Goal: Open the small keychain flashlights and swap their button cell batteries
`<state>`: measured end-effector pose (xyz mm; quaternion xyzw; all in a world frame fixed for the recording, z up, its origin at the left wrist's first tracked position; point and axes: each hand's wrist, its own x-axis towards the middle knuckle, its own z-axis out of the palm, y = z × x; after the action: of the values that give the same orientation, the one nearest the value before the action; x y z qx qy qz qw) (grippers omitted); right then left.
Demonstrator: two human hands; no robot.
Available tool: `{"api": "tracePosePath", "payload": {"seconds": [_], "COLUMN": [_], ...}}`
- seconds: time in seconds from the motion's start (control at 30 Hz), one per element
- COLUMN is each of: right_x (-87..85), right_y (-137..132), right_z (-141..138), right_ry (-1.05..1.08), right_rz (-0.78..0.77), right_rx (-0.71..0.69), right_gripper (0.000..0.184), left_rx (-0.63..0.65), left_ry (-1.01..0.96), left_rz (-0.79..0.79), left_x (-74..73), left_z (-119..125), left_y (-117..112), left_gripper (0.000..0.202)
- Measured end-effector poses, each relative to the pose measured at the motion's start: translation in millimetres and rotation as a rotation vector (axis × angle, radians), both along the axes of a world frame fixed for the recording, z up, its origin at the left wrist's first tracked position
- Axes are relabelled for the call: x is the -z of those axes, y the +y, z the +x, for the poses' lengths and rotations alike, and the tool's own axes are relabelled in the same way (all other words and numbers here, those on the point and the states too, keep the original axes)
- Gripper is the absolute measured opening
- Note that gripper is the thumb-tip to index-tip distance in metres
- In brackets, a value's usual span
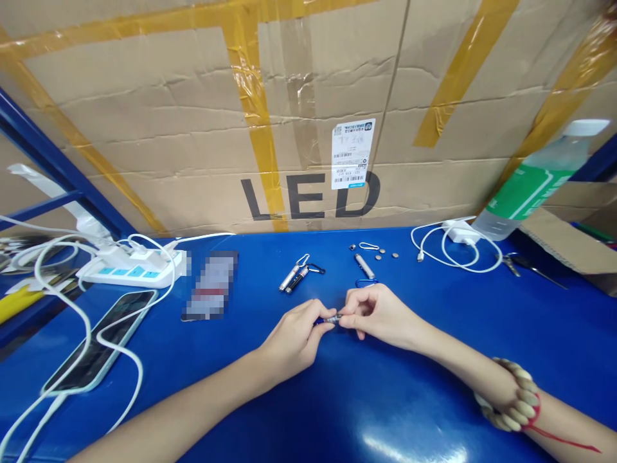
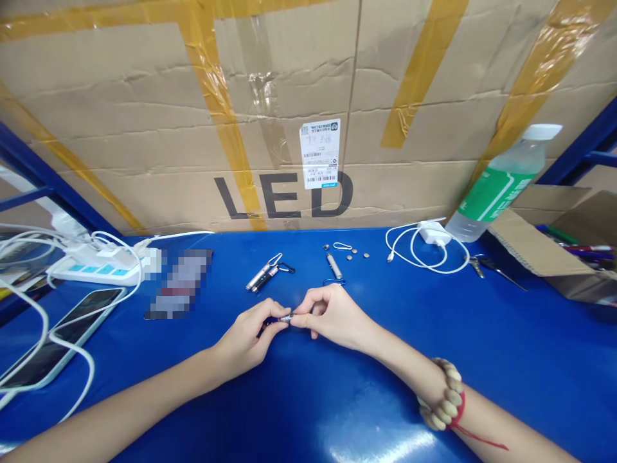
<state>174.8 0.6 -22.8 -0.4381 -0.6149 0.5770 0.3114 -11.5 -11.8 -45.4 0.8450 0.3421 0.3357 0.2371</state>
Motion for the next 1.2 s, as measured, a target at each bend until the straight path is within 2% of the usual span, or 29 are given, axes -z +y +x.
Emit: {"api": "tracePosePath", "payload": {"seconds": [0.17,0.33,0.53,0.77,0.83,0.93,1.03,1.1,1.2], "right_x": [0.4,-1.3,-0.5,5.5,5.0,2.7,1.7,2.6,4.8], "right_y": [-3.3,-1.7,1.0,3.0,3.5,3.6,2.9,2.1,1.3], "right_z": [-1.5,-0.5,-0.2,1.2,2.5,6.3,10.5,12.2,13.1], "right_ry": [-0.058,-0.107,-0.055,-0.054,-0.112,-0.249,-0.305,-0.313,-0.334], "right_rz": [-0.001,-0.044,-0.111,-0.049,0.070,0.444,0.774,0.885,0.973], "right_rx": [-0.020,-0.017,-0.005,-0.037,-0.008,0.085,0.096,0.078,0.064], "right_gripper": [0.035,0.037,0.040,0.038,0.035,0.024,0.018,0.017,0.016], "left_rx": [0.022,-0.010,-0.020,-0.041,-0.070,-0.113,-0.142,-0.142,-0.119], "left_ry": [0.036,0.049,0.057,0.082,0.087,0.057,0.048,0.067,0.101], "left_rz": [0.093,0.183,0.165,0.168,0.139,0.062,-0.020,-0.024,0.004], "left_x": [2.5,1.9,-3.7,-6.5,-6.2,-5.3,-5.2,-6.1,-8.0], "left_z": [-0.3,1.6,2.6,2.3,2.3,1.9,1.4,1.5,2.0], "left_y": [1.6,3.0,2.1,0.7,1.3,3.2,4.1,3.5,1.7], "left_gripper": [0.010,0.010,0.017,0.019,0.019,0.019,0.020,0.021,0.022]}}
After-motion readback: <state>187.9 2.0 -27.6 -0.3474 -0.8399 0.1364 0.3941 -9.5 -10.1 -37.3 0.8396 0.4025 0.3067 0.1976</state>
